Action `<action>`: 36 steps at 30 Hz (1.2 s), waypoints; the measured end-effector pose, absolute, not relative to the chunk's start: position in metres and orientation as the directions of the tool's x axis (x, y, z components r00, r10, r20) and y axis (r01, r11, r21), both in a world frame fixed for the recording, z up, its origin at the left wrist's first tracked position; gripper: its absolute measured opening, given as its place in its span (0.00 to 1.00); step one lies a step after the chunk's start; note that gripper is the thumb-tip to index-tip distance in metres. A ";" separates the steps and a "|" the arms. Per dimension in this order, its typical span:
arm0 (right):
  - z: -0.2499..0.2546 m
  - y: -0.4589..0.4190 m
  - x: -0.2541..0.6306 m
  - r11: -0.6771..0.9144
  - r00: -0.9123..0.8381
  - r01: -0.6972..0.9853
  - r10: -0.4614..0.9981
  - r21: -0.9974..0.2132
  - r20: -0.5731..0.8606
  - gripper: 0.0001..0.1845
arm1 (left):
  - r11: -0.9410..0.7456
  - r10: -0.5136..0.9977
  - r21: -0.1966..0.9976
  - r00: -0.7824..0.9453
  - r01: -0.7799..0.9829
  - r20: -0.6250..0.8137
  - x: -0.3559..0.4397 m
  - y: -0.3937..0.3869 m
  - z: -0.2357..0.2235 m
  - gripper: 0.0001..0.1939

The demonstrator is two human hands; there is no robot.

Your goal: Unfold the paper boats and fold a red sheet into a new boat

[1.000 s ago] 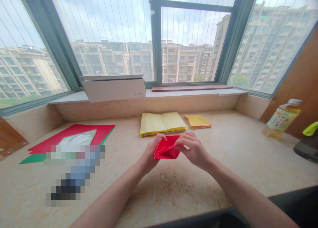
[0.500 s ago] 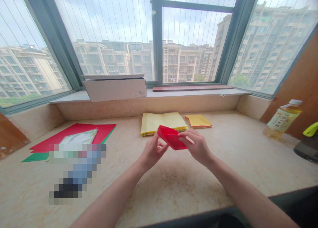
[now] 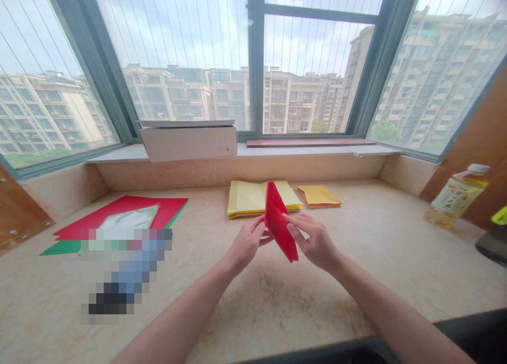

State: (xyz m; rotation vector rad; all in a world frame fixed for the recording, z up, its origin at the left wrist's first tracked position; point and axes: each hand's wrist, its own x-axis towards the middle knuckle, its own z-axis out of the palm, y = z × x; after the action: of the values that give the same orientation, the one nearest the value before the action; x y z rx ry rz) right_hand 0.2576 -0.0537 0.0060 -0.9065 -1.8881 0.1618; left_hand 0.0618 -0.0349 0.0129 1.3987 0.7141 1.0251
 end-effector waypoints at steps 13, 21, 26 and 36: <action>0.001 -0.054 0.255 0.822 -0.454 0.453 0.547 -0.346 0.703 0.25 | -0.122 0.943 0.992 0.307 -0.030 0.125 0.064 -0.038 0.016 0.26; 0.003 -0.053 0.259 0.850 -0.509 0.363 0.523 -0.381 0.684 0.28 | -0.301 0.904 0.948 0.348 0.104 0.249 0.056 -0.033 0.012 0.29; 0.004 -0.054 0.259 0.845 -0.475 0.373 0.528 -0.382 0.704 0.26 | -0.337 0.899 0.932 0.340 0.133 0.276 0.057 -0.034 0.015 0.27; 0.010 -0.053 0.261 0.786 -0.251 0.467 0.556 -0.404 0.792 0.19 | -0.288 0.917 0.951 0.318 0.113 0.240 0.059 -0.034 0.018 0.25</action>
State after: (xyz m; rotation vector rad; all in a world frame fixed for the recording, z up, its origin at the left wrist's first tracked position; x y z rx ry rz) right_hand 0.2611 -0.0531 0.0101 -0.7770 -1.8943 0.1028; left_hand 0.0588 -0.0343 0.0184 1.6541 0.9464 1.0850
